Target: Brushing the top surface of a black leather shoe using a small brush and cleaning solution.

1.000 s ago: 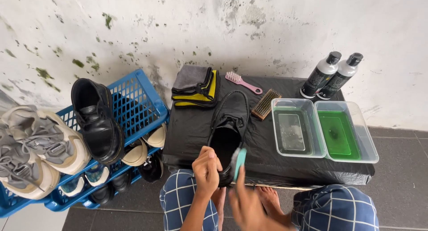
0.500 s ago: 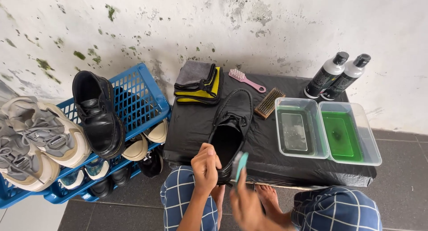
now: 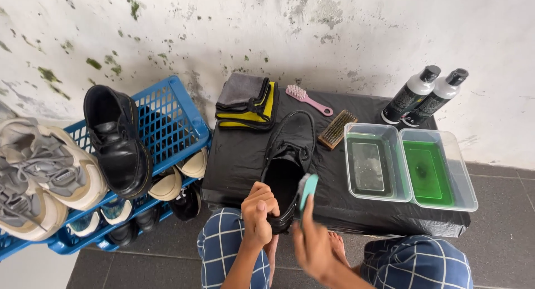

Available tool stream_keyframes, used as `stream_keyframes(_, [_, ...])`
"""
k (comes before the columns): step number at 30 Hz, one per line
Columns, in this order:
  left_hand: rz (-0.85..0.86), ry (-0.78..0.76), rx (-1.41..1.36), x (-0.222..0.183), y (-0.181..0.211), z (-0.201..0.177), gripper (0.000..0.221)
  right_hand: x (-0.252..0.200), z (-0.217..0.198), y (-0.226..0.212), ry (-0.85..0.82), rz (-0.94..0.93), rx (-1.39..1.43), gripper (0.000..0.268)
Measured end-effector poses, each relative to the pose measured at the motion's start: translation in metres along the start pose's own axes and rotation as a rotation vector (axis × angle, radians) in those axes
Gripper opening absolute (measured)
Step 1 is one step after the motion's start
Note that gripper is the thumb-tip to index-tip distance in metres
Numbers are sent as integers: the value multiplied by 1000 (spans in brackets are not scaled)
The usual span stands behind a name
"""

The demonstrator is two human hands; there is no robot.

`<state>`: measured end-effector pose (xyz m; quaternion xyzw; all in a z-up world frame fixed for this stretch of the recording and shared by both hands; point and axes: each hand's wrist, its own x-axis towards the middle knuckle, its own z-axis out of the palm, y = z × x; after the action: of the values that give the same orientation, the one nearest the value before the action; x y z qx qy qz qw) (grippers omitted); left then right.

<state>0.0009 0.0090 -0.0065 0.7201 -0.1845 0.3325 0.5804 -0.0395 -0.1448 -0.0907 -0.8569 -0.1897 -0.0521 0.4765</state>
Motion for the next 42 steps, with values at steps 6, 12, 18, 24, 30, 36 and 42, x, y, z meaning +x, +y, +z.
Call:
stream_keyframes(6, [-38, 12, 2, -3, -4, -1, 74, -80, 20, 192, -400, 282, -378, 34])
stream_keyframes(12, [-2, 0, 5, 1, 2, 2, 72, -2, 4, 3, 72, -350, -29, 67])
stream_keyframes(18, [1, 7, 19, 2, 1, 2, 73, 11, -7, -1, 61, -121, -54, 67])
stream_keyframes(24, [-25, 15, 12, 0, 0, 2, 74, -24, 11, -9, 15, -443, -74, 69])
stream_keyframes(30, [-8, 1, 15, -1, -3, 2, 73, 21, -19, 1, 48, -190, -112, 69])
stream_keyframes(36, [-1, 13, 8, 0, -4, 1, 73, 0, -23, -18, -102, -386, -212, 71])
stream_keyframes(42, [2, 14, 15, -2, -4, 4, 73, 26, -27, 12, -1, -364, -123, 62])
